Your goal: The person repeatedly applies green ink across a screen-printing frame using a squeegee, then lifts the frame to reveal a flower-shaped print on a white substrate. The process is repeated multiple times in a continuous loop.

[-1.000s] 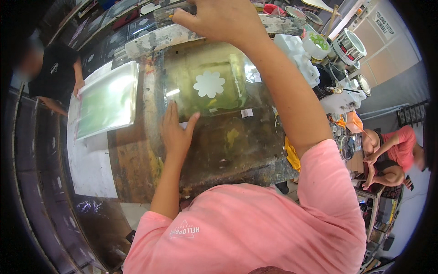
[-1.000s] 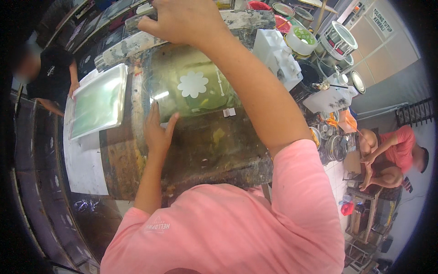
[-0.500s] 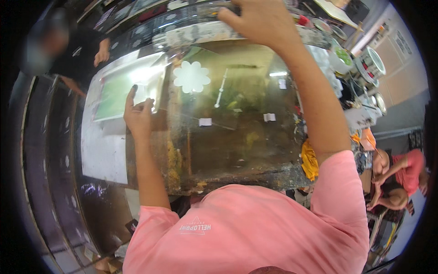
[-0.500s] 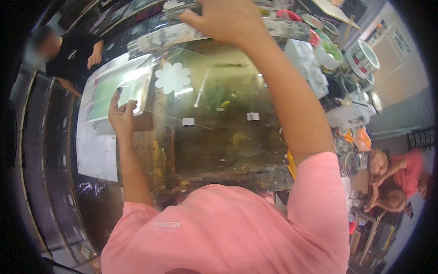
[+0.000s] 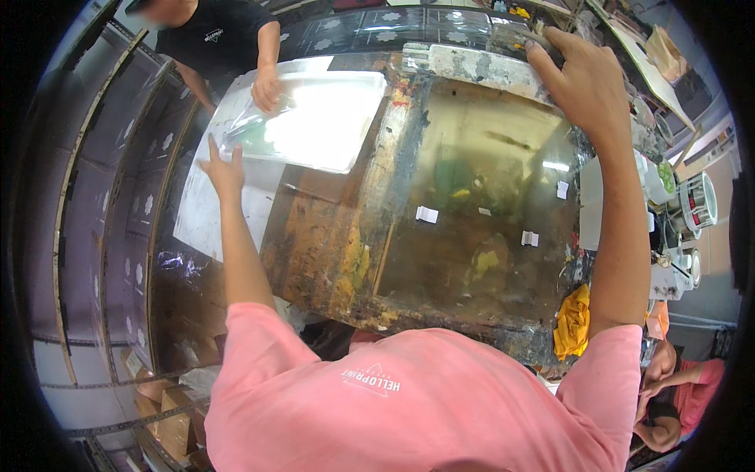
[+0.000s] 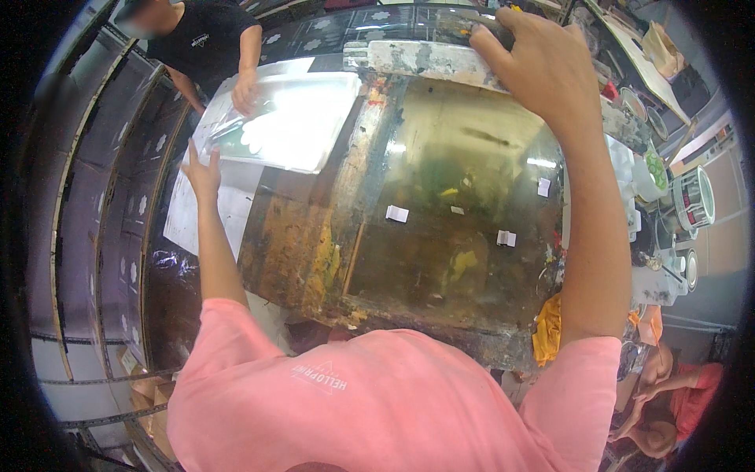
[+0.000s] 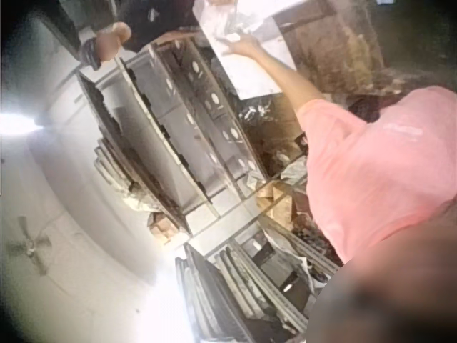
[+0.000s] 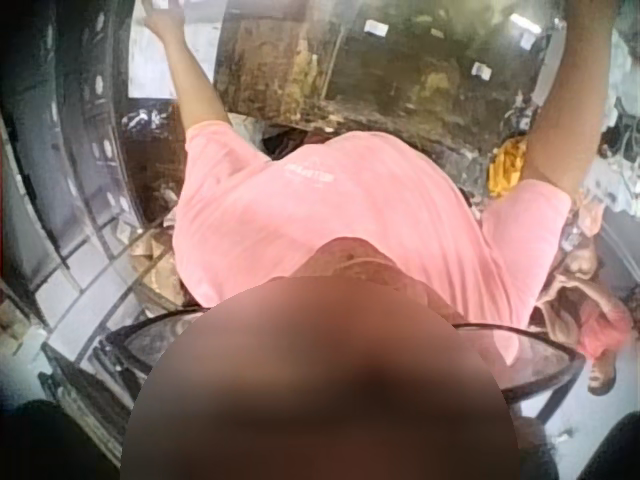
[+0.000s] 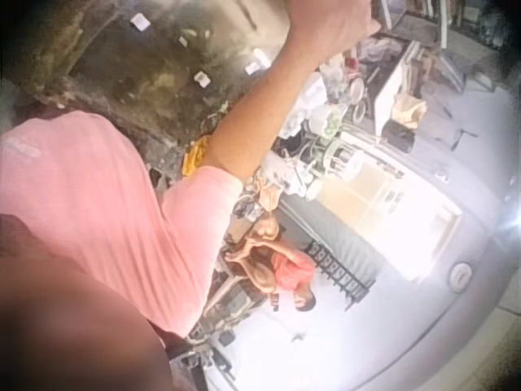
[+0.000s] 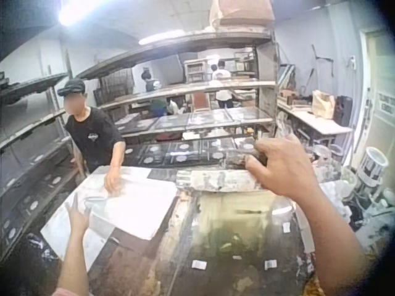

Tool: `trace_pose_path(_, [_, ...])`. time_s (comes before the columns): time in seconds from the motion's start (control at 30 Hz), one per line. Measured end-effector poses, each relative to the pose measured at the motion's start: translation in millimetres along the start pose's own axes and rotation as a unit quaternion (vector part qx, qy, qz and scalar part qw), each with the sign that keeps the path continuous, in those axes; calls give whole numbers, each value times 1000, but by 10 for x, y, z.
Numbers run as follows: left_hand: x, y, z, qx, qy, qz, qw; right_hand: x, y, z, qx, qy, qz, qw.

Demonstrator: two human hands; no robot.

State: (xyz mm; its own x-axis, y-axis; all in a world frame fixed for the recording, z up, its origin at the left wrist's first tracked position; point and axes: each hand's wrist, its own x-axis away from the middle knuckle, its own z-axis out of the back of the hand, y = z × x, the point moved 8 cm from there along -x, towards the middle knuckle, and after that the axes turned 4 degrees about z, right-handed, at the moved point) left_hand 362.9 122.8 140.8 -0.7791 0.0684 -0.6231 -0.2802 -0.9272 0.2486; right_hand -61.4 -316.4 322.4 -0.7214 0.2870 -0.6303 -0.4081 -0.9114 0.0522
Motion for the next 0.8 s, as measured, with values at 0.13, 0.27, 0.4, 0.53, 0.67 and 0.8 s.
trace_pose_path(0.13, [596, 597, 429, -80, 129, -128, 980, 7, -49, 74, -9, 43, 8, 999])
trace_pose_path(0.27, [1295, 1451, -31, -4, -130, -366, 922, -55, 1, 5, 7, -7, -9, 1000])
trace_pose_path(0.4, [1410, 1406, -361, 39, -233, -254, 938, -18, -42, 66, 5, 48, 19, 999])
trace_pose_path(0.53, [1321, 1336, -469, 86, -242, -224, 940, 81, -37, -32, 1, -22, -6, 1000])
trace_pose_path(0.67, [965, 1243, -476, 207, -315, -103, 920, 65, -53, 5, 14, -11, -6, 1000])
trace_pose_path(0.8, [699, 1293, -402, 207, -327, -148, 910, 26, -34, 3, 15, -8, -7, 1000])
